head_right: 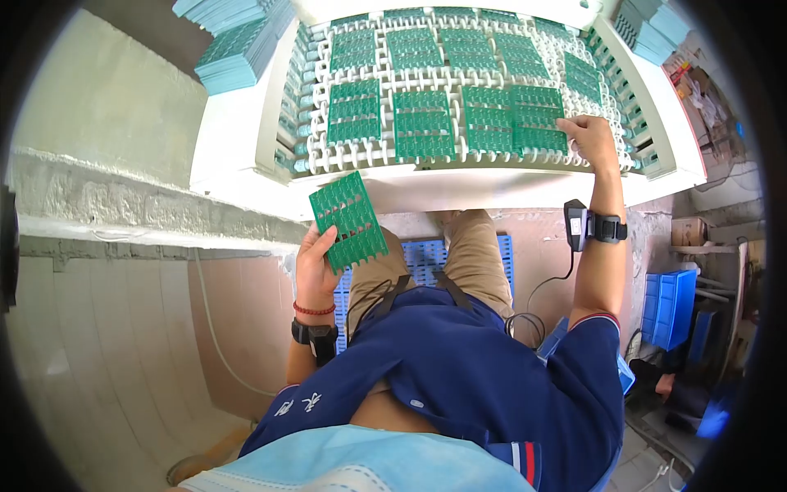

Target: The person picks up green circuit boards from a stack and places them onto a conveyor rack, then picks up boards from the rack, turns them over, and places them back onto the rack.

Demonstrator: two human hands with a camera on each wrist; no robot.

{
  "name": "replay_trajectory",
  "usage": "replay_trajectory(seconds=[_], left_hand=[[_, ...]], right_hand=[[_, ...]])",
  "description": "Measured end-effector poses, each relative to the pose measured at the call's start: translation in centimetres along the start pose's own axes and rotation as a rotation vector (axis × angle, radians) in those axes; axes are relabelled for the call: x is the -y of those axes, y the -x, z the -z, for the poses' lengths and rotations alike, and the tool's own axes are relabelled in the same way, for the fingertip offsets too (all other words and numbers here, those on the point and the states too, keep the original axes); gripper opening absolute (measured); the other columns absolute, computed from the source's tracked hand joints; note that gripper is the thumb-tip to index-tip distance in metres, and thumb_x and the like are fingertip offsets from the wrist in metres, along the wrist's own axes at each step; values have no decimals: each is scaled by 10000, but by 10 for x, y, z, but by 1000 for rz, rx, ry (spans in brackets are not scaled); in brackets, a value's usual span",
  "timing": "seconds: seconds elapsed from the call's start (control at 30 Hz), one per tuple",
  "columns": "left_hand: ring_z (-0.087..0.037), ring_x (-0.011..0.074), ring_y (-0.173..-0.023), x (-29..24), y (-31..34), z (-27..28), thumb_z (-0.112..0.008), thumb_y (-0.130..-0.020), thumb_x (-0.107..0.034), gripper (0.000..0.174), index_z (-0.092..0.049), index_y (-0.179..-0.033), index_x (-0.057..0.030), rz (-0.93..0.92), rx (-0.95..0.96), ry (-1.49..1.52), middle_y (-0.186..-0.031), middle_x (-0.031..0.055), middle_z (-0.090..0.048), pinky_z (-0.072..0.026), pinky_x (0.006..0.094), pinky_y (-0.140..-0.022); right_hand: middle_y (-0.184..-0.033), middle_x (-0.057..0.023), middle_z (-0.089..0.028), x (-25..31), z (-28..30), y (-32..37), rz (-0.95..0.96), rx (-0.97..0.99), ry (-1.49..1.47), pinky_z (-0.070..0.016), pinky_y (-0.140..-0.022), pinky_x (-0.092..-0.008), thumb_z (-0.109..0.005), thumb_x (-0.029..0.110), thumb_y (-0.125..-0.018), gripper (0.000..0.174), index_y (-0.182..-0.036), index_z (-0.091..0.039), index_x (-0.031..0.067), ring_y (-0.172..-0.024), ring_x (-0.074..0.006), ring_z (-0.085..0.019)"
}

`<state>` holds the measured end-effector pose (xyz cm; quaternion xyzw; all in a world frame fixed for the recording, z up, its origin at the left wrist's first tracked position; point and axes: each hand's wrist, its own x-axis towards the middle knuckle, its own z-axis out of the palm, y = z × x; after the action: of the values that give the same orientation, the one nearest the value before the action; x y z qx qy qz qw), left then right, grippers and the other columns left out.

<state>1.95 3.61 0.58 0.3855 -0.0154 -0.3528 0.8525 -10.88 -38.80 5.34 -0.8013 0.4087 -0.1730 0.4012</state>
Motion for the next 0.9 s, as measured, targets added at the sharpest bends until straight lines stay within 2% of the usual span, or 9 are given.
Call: replay_trajectory(seconds=[0.23,0.37,0.47,0.57,0.63,0.67,0.77,0.87,0.9], left_hand=[[-581,253,-946,4,1,4,-442,-864,-14,322,-437,-1184,24,1,34,0,-1094,161,-548,-509,363,-783],[-532,289,-1026,3,2,-4,-437,-867,-70,398,-361,-1239,47,17,77,40,-1171,184,-492,-458,401,-858],[-484,318,-1087,6,-1,-5,-407,-861,-100,458,-297,-1272,69,27,153,99,-1228,205,-440,-399,428,-921],[-456,334,-1120,11,-2,-1,-378,-850,-103,487,-264,-1281,90,68,248,115,-1257,222,-409,-362,439,-955],[-453,336,-1124,12,-3,-6,-368,-843,-97,489,-262,-1279,98,89,294,86,-1260,227,-406,-356,440,-959],[-467,319,-1116,12,-2,-13,-365,-855,-95,452,-304,-1261,94,85,309,81,-1236,221,-435,-369,421,-952],[-486,291,-1103,16,-2,-14,-362,-869,-73,404,-353,-1240,87,78,293,59,-1209,208,-470,-389,396,-941],[-496,271,-1092,14,0,-16,-362,-877,-36,378,-364,-1236,82,44,234,38,-1204,195,-478,-400,382,-934],[-500,262,-1087,13,2,-17,-363,-882,-21,367,-367,-1235,79,16,208,31,-1203,188,-481,-406,374,-930]], right_hand=[[-587,-20,-542,-67,70,-36,-3,-149,197,-337,-434,-239,-660,285,-735,338,-850,-660,-32,-484,-78,-452],[-597,-17,-536,-103,108,-44,28,-246,238,-322,-448,-237,-648,280,-741,332,-850,-659,-34,-502,-69,-427],[-606,7,-539,-97,106,-31,45,-314,249,-308,-463,-214,-631,270,-769,299,-869,-664,-10,-514,-49,-406],[-684,35,-575,-79,72,-5,55,-368,-57,-334,-492,-205,-652,226,-765,261,-912,-660,11,-552,-39,-413],[-691,46,-581,-49,25,28,120,-235,-264,-331,-483,-168,-620,163,-794,155,-888,-664,47,-536,-15,-394],[-711,50,-593,-31,5,46,64,-57,-314,-340,-477,-165,-602,146,-808,129,-886,-662,63,-536,-13,-410],[-712,23,-585,5,-74,90,242,357,-390,-360,-431,-169,-620,221,-812,176,-868,-651,57,-527,-33,-459],[-673,-12,-573,41,-124,131,114,722,-591,-422,-422,-189,-633,228,-804,215,-863,-633,22,-529,-51,-514],[-673,-12,-573,47,-134,138,119,730,-595,-422,-422,-189,-633,228,-804,215,-863,-633,22,-529,-51,-514]])
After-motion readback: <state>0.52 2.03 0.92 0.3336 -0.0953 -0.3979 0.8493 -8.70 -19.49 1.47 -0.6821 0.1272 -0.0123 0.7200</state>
